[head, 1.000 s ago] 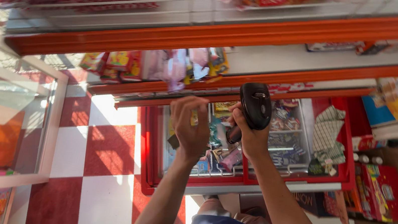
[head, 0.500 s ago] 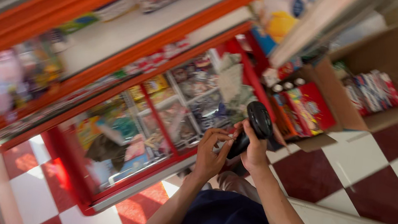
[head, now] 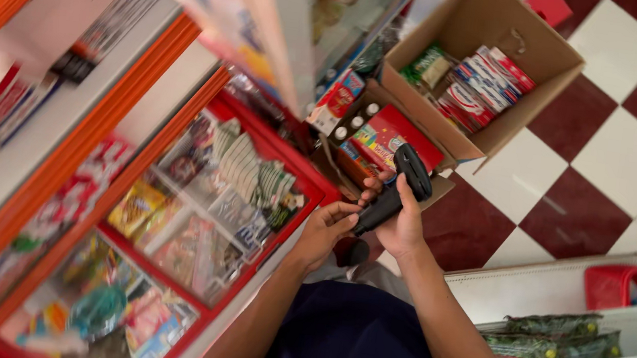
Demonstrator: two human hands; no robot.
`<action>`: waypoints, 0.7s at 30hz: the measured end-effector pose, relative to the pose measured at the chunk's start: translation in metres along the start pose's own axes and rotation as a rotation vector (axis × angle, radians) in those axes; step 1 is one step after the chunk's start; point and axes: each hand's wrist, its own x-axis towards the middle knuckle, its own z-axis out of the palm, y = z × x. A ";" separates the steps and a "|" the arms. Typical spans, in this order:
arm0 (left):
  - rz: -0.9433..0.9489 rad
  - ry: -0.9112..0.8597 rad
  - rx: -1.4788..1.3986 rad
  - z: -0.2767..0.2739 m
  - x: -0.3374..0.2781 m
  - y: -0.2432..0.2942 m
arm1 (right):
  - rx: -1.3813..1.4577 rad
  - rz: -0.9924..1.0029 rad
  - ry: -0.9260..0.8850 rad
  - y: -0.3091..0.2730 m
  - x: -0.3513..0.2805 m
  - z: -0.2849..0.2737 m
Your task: The person scans items while moving them into a box, then uses a spray bottle and a cloth to wipe down the glass top of a red freezer.
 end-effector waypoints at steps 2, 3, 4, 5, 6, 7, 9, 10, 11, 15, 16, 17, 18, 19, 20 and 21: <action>-0.004 -0.002 0.037 0.005 0.019 0.001 | -0.060 -0.053 0.008 -0.007 0.007 -0.003; 0.005 0.004 0.055 0.009 0.029 0.001 | -0.140 -0.090 0.013 -0.011 0.011 -0.007; -0.019 -0.015 0.076 0.012 0.040 0.001 | -0.118 -0.113 0.034 -0.013 0.015 -0.012; 0.054 0.011 0.162 0.018 0.050 -0.001 | -0.249 -0.181 0.047 -0.014 0.018 -0.018; 0.129 0.035 0.247 0.023 0.060 -0.002 | -0.381 -0.246 0.064 -0.016 0.020 -0.026; 0.114 0.025 0.258 0.028 0.070 0.000 | -0.368 -0.253 0.079 -0.019 0.024 -0.035; 0.183 -0.007 0.511 0.040 0.092 0.004 | -0.388 -0.354 0.168 -0.030 0.036 -0.056; 0.173 -0.016 0.519 0.046 0.102 0.008 | -0.379 -0.358 0.180 -0.035 0.044 -0.067; 0.343 -0.052 0.694 0.052 0.113 0.013 | -0.481 -0.409 0.318 -0.043 0.053 -0.077; 0.358 -0.114 0.898 0.086 0.177 0.031 | -1.147 -0.605 0.370 -0.112 0.079 -0.114; 0.352 -0.108 0.892 0.094 0.195 0.036 | -1.152 -0.596 0.368 -0.132 0.086 -0.117; 0.421 -0.119 0.959 0.102 0.212 0.039 | -1.249 -0.654 0.313 -0.154 0.093 -0.121; 0.490 -0.131 1.027 0.110 0.231 0.041 | -1.344 -0.712 0.255 -0.175 0.102 -0.125; 0.482 -0.123 1.027 0.115 0.249 0.044 | -1.344 -0.701 0.249 -0.193 0.115 -0.129; 0.540 -0.105 1.105 0.119 0.268 0.046 | -1.359 -0.678 0.211 -0.211 0.128 -0.134; 0.593 -0.087 1.181 0.124 0.286 0.044 | -1.377 -0.650 0.174 -0.228 0.139 -0.142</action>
